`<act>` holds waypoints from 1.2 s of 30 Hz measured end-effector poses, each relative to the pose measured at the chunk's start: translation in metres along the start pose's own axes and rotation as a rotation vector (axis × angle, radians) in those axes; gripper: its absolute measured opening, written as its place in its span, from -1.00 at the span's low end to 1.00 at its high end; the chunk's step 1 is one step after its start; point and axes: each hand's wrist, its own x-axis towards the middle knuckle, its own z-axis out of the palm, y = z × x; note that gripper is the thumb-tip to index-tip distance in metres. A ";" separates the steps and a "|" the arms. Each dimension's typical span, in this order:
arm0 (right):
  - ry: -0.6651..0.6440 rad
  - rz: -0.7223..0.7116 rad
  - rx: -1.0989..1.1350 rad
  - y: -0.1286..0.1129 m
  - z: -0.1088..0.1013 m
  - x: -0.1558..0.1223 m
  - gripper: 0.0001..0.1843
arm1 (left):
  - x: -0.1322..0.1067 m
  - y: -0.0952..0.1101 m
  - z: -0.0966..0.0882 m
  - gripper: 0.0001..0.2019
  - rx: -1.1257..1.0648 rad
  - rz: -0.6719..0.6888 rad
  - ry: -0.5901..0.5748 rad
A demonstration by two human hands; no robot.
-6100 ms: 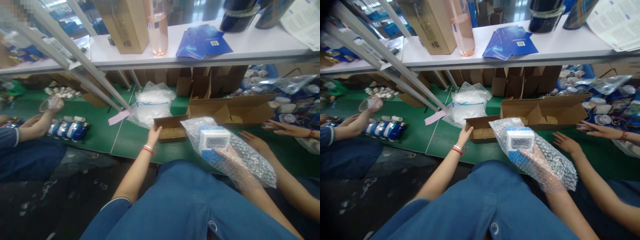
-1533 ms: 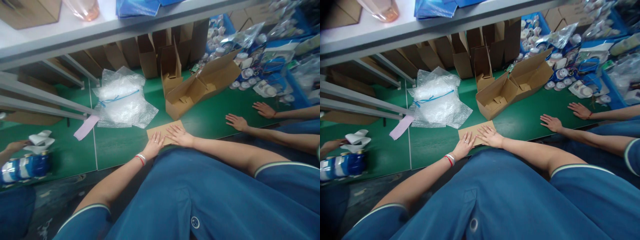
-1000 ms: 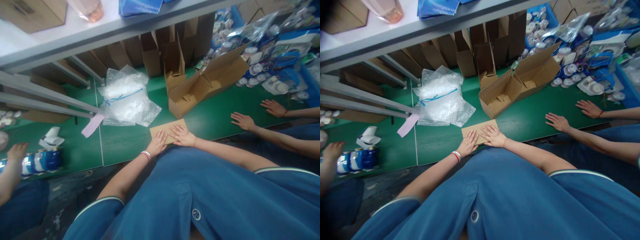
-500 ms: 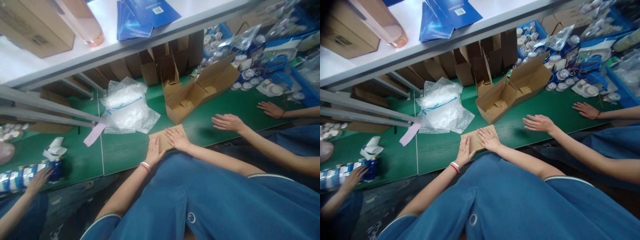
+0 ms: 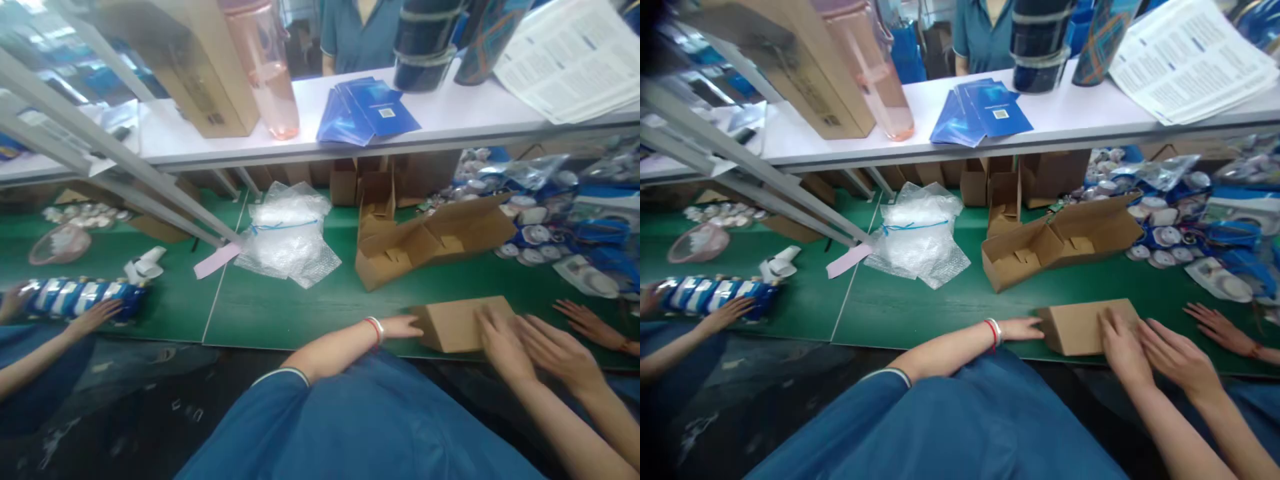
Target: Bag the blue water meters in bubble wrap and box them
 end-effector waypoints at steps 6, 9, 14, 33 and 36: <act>0.005 -0.046 0.129 -0.051 0.072 0.018 -0.51 | -0.035 -0.032 -0.034 -0.61 0.325 0.191 0.153; -0.317 -0.306 0.346 -0.121 0.123 0.015 -0.49 | -0.117 -0.084 -0.078 -0.68 0.323 -0.172 0.582; -0.607 -0.634 0.391 -0.222 0.222 0.041 -0.50 | -0.254 -0.163 -0.114 -0.66 0.220 -0.486 0.941; -0.517 -0.577 -0.086 -0.425 0.433 0.142 -0.47 | -0.428 -0.248 -0.118 -0.66 -0.065 -0.662 0.954; -0.491 -0.550 -0.066 -0.433 0.420 0.141 -0.58 | -0.436 -0.257 -0.121 -0.65 -0.053 -0.660 0.974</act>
